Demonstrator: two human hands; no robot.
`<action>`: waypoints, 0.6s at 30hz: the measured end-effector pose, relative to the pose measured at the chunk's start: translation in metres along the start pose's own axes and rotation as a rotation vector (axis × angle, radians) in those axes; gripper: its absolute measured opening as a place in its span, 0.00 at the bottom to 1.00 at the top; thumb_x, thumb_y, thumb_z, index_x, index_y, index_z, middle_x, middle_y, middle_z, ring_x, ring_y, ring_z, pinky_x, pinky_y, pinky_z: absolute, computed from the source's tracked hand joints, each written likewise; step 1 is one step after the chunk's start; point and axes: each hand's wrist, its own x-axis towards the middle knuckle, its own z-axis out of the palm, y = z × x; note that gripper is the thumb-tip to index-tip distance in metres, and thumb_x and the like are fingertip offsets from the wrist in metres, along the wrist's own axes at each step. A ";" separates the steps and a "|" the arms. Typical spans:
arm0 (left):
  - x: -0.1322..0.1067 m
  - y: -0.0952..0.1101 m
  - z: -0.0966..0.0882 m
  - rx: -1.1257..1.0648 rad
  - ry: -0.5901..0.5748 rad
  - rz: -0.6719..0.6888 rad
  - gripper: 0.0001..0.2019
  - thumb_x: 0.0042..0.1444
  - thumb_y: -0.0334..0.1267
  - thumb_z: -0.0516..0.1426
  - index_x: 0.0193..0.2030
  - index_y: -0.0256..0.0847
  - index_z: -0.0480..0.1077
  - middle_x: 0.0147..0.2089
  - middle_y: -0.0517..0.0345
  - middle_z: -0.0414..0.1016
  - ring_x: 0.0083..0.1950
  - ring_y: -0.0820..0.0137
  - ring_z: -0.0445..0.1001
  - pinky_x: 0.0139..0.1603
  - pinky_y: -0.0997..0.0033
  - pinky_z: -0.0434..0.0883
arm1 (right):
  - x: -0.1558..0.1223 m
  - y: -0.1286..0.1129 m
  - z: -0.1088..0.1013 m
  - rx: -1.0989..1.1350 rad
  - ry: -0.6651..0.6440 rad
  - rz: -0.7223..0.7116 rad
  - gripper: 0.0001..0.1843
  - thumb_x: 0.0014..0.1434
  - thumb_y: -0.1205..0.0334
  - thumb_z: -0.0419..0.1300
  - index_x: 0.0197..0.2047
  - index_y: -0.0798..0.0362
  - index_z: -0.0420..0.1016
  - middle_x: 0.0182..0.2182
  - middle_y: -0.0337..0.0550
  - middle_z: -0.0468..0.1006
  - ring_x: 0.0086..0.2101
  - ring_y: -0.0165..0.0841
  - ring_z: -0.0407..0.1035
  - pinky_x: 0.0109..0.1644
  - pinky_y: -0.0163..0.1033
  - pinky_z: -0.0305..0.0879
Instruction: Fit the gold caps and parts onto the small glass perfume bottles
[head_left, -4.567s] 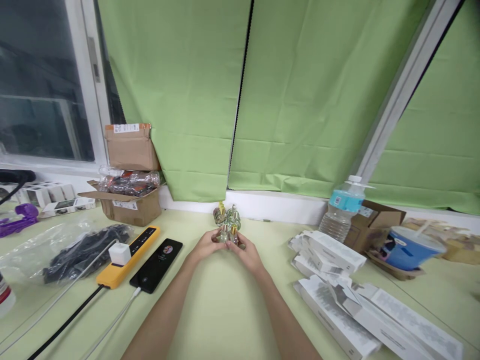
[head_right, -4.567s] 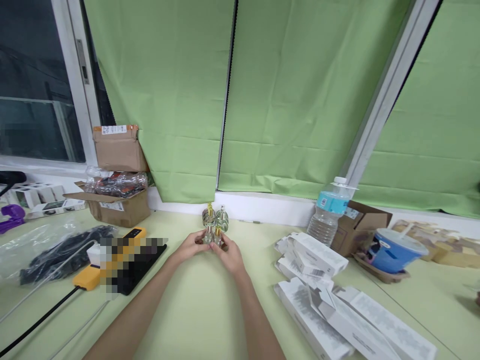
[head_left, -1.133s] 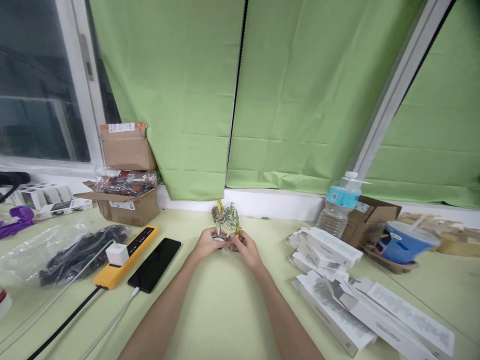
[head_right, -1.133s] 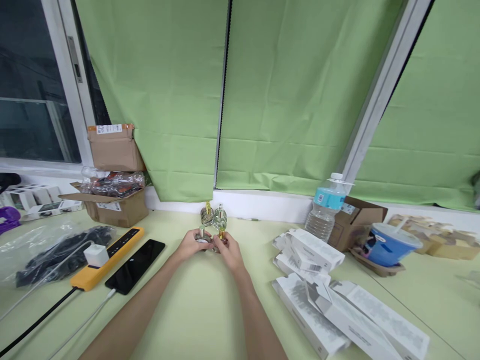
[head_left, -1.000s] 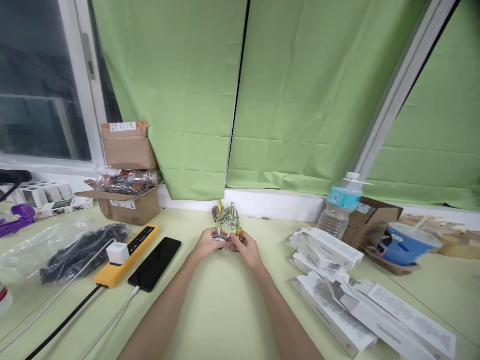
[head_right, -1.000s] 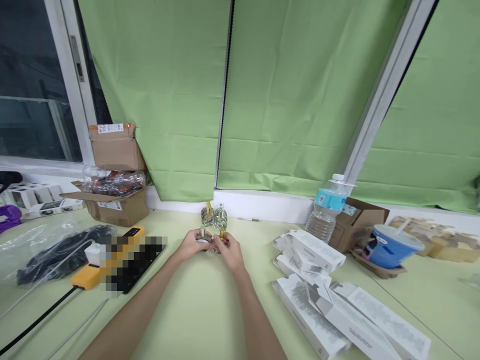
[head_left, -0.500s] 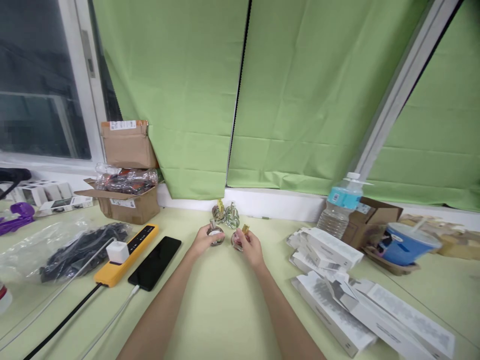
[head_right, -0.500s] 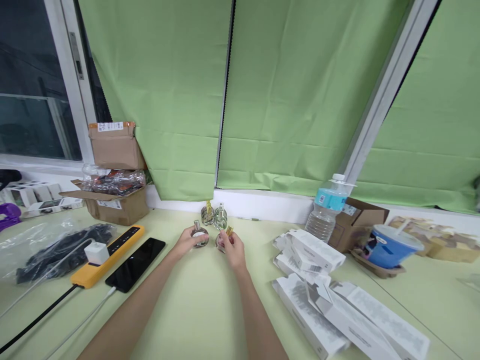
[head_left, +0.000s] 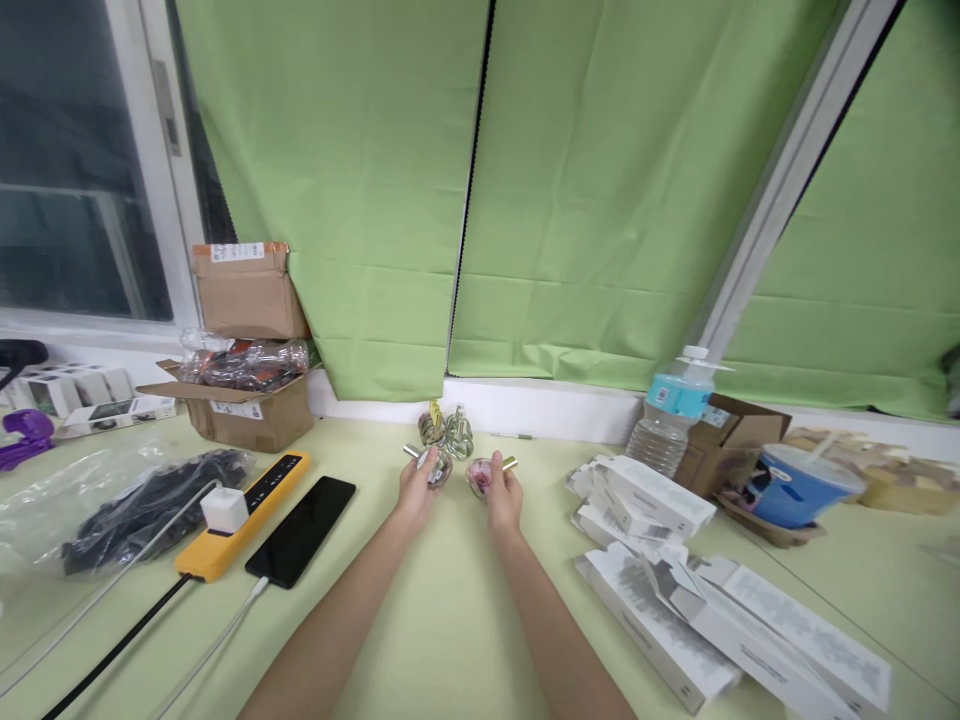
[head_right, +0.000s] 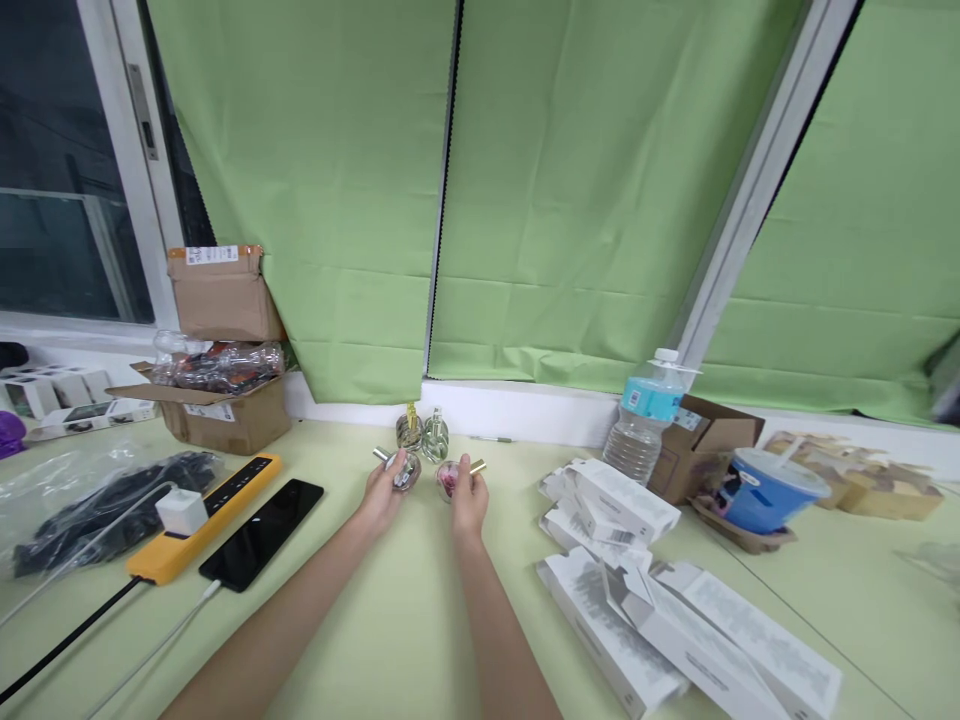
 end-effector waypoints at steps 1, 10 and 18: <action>-0.001 -0.003 0.003 -0.047 0.015 0.001 0.21 0.44 0.44 0.71 0.41 0.37 0.72 0.39 0.53 0.79 0.38 0.70 0.78 0.44 0.68 0.76 | -0.002 0.002 0.004 0.069 -0.001 0.029 0.31 0.53 0.29 0.56 0.28 0.52 0.70 0.25 0.43 0.76 0.27 0.35 0.69 0.30 0.37 0.64; -0.005 -0.005 0.004 -0.076 0.059 0.001 0.19 0.49 0.46 0.68 0.42 0.38 0.71 0.40 0.53 0.79 0.39 0.70 0.78 0.43 0.68 0.76 | -0.016 0.010 0.024 0.455 -0.156 0.173 0.29 0.52 0.32 0.59 0.40 0.51 0.70 0.41 0.46 0.81 0.41 0.38 0.76 0.42 0.40 0.74; -0.004 -0.005 0.007 -0.149 0.010 0.007 0.15 0.51 0.39 0.67 0.43 0.38 0.71 0.42 0.52 0.79 0.42 0.69 0.78 0.46 0.68 0.76 | -0.014 0.006 0.023 0.570 -0.255 0.228 0.23 0.53 0.39 0.64 0.38 0.51 0.73 0.43 0.45 0.81 0.47 0.39 0.75 0.50 0.42 0.73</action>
